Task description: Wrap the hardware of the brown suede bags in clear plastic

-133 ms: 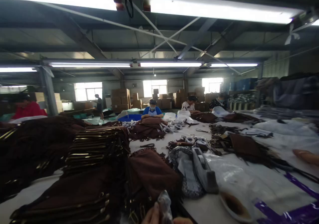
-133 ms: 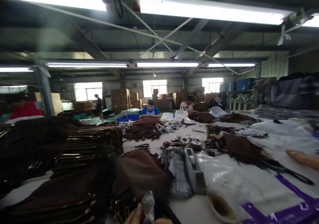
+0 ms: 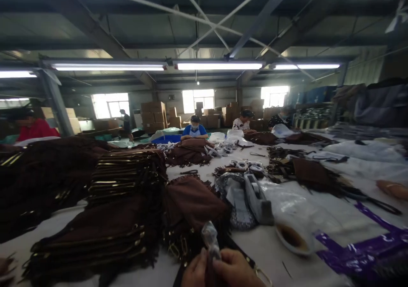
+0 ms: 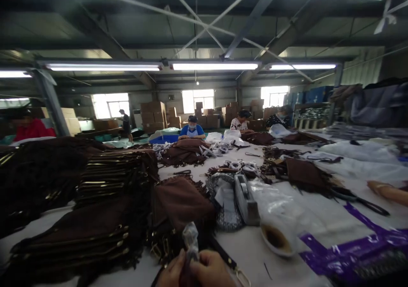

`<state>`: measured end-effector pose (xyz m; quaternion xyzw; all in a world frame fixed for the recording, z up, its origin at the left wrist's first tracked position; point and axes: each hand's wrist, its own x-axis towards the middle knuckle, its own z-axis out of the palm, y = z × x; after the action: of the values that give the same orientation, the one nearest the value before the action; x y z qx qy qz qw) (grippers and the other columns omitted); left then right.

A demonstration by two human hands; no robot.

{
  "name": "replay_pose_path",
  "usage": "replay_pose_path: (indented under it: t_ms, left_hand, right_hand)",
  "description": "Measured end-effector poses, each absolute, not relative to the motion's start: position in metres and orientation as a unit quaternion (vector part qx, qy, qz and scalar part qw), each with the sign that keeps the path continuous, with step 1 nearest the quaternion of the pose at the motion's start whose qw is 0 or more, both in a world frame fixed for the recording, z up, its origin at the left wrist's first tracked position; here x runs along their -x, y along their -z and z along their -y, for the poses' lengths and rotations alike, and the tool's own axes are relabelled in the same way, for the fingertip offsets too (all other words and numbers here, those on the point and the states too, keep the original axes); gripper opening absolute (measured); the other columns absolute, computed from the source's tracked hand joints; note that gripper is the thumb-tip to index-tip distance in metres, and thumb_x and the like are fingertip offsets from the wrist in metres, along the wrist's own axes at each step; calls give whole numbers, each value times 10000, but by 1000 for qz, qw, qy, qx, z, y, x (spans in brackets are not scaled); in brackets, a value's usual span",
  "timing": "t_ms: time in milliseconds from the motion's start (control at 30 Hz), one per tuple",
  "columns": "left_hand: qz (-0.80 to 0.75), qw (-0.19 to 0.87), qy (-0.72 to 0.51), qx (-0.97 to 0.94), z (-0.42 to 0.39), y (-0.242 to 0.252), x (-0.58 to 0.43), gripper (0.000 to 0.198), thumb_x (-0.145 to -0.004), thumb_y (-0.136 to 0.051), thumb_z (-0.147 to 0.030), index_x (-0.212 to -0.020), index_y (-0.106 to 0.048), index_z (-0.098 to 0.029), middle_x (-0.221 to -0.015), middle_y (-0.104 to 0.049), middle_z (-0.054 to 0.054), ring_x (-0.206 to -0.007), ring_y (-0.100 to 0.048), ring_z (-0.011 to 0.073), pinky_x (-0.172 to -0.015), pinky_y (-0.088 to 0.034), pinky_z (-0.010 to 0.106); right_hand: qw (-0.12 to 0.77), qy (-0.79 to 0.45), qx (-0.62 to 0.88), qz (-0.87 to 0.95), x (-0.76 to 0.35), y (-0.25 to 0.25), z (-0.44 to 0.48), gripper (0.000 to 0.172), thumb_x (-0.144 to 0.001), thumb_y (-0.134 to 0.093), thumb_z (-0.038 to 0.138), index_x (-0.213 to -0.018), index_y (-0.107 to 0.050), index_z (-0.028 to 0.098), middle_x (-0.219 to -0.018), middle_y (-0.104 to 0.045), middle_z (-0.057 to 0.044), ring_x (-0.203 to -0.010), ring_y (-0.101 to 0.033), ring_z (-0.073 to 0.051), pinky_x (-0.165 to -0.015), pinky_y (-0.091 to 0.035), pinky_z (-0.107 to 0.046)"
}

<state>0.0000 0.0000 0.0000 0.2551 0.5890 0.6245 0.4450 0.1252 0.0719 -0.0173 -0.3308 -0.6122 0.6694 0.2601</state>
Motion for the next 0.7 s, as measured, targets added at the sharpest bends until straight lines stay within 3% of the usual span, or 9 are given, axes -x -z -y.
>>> replay_pose_path:
  t_ms: [233,533,700]
  left_hand:
    - [-456,535,-691,-169,-10,8,-25,431,-625,-805,-519,-774,-727,-123,-754,-699,68,-704,-636,184,-681,-494,277]
    - [-462,524,-700,-149,-25,-5,-13,319,-664,-791,-391,-732,-679,-100,-624,-648,37,-544,-571,127,-536,-430,245]
    - [-474,508,-703,-152,-28,-5,-17,363,-632,-812,-418,-728,-692,-89,-613,-640,28,-524,-538,107,-499,-384,227]
  right_hand:
    - [283,-708,341,550,-126,3,-61,353,-659,-737,440,-718,-674,98,-617,-605,-10,-560,-501,-108,-548,-362,-224]
    - [249,-772,287,509,-151,7,-38,435,-669,-774,505,-847,-650,128,-719,-678,-27,-676,-629,-167,-627,-464,-250]
    - [193,-797,303,486,-164,20,-23,593,-633,-715,696,-797,-557,149,-625,-629,-19,-454,-556,-116,-439,-391,-212]
